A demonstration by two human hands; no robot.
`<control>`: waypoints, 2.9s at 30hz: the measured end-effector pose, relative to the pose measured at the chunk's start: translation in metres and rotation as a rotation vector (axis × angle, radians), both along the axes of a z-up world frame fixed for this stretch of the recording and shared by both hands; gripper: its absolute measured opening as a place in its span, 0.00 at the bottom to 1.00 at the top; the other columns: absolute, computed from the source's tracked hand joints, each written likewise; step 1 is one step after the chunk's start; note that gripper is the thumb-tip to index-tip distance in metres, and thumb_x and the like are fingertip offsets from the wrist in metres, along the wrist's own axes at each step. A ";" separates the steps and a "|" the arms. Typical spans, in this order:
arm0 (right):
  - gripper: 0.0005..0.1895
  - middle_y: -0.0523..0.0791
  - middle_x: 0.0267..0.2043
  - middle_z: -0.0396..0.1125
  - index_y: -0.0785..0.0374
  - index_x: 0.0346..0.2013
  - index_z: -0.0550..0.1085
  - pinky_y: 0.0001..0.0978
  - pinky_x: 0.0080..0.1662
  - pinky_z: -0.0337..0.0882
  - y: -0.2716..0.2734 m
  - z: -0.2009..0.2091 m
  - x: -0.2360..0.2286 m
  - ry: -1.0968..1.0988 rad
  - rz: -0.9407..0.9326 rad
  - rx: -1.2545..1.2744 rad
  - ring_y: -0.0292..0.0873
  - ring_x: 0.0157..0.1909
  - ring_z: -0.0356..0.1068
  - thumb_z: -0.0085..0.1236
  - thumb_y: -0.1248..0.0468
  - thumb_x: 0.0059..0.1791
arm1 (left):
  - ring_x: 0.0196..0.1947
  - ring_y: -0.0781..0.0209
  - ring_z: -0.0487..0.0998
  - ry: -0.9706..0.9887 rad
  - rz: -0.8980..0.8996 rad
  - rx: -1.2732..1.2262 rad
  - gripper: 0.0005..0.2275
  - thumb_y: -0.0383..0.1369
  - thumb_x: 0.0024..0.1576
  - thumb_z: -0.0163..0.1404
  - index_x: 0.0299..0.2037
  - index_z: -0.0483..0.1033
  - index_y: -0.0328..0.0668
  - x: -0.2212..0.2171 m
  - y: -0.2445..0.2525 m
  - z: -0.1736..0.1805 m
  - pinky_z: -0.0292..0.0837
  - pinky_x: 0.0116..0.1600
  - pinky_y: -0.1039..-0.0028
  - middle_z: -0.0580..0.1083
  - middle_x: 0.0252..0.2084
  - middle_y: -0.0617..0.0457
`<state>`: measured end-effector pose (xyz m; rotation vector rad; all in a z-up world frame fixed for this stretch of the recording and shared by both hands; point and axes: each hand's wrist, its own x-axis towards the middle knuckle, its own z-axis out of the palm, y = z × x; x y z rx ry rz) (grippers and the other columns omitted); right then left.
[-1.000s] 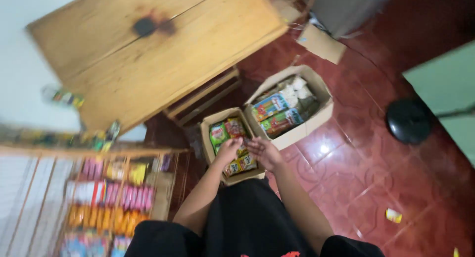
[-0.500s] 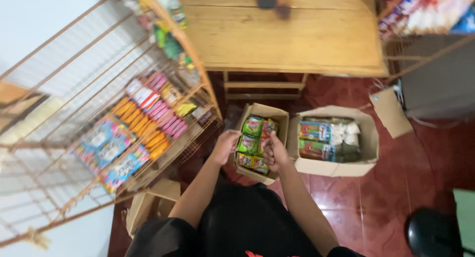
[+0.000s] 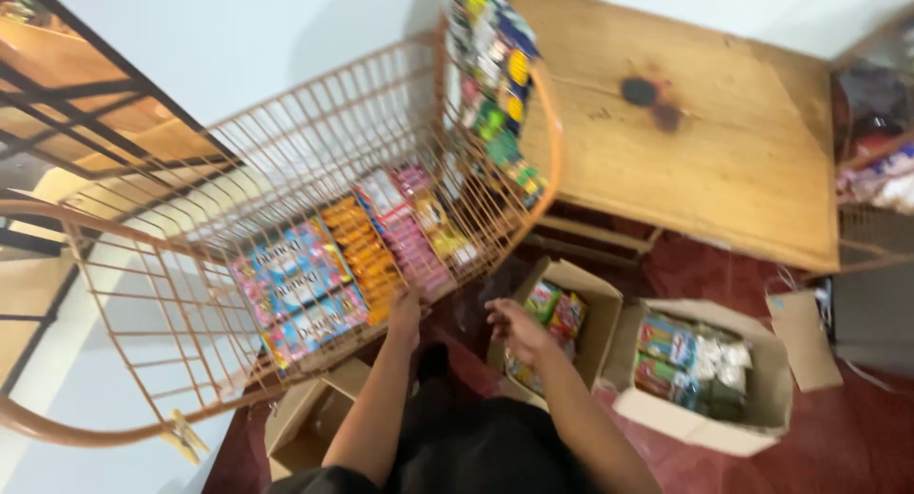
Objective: Organize detergent sachets by taking them out of boxes and placing them onto a wire rack shelf.
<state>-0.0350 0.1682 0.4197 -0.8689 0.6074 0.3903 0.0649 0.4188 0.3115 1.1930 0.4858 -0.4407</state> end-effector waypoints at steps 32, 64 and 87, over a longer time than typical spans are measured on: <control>0.29 0.43 0.62 0.64 0.62 0.65 0.63 0.36 0.59 0.71 0.095 -0.074 0.149 -0.437 -0.071 -0.381 0.39 0.62 0.66 0.59 0.68 0.50 | 0.45 0.52 0.77 0.380 0.052 -0.368 0.12 0.51 0.59 0.42 0.46 0.74 0.66 0.062 -0.002 0.021 0.70 0.50 0.57 0.76 0.47 0.59; 0.29 0.48 0.53 0.70 0.66 0.64 0.65 0.37 0.52 0.73 -0.118 0.062 -0.202 -0.205 -0.861 -0.285 0.41 0.52 0.71 0.62 0.61 0.51 | 0.46 0.60 0.81 -0.094 -1.138 -0.230 0.18 0.42 0.64 0.51 0.56 0.75 0.37 -0.148 -0.321 0.179 0.78 0.50 0.67 0.79 0.47 0.49; 0.22 0.47 0.49 0.70 0.61 0.57 0.64 0.40 0.49 0.78 -0.181 0.095 -0.244 -0.463 -0.717 0.128 0.45 0.49 0.72 0.54 0.50 0.56 | 0.35 0.57 0.80 -0.126 -0.710 -0.366 0.07 0.28 0.59 0.57 0.41 0.73 0.32 -0.160 -0.385 0.253 0.81 0.43 0.66 0.77 0.37 0.45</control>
